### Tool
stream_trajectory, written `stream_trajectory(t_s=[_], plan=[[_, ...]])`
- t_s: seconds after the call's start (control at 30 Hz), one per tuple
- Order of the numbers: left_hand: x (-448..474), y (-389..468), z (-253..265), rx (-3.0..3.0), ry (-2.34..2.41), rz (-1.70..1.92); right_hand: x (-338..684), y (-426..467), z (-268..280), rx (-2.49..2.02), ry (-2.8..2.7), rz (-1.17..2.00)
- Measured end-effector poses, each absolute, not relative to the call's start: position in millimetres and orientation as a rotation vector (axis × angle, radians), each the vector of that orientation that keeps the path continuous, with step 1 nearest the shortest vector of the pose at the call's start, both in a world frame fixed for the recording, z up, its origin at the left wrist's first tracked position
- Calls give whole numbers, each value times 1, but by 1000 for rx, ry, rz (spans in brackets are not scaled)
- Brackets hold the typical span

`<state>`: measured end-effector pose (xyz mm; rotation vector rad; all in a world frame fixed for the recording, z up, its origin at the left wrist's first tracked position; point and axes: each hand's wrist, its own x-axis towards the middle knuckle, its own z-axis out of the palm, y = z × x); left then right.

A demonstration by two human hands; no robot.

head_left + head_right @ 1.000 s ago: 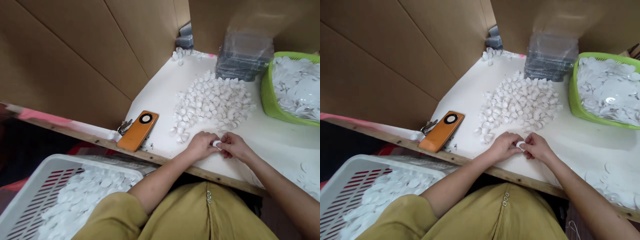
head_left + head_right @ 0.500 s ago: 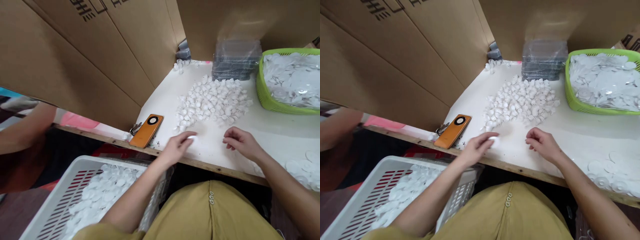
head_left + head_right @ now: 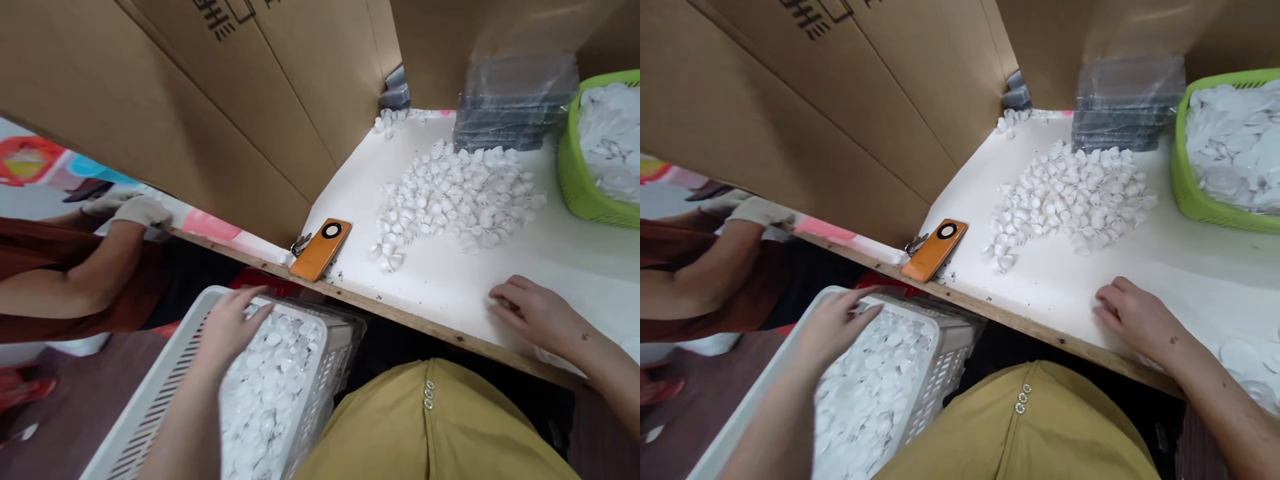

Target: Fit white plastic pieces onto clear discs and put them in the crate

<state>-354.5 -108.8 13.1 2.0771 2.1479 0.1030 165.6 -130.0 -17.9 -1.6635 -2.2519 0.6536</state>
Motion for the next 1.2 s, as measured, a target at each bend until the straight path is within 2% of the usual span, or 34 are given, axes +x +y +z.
stream_trajectory(t_s=[0.07,0.13,0.3,0.4,0.6,0.83,1.2], plan=[[-286,-90,16,2282,2043,324,164,-123,-19,-1690,-2150,661],[-222,-71,16,2491,1794,379,161,-118,-21,-1759,-2025,708],[-135,-36,9,2807,1401,9,156,-120,-30,-1814,-1692,826],[-118,-28,9,2722,1288,49,158,-120,-36,-1773,-1464,904],[-71,-38,2,2044,848,261,161,-111,-32,-1588,-1192,1047],[-48,-39,-40,2310,865,432,162,-110,-26,-1587,-1109,1144],[-53,-39,-41,2305,809,420,133,-98,-9,-1686,-1102,1510]])
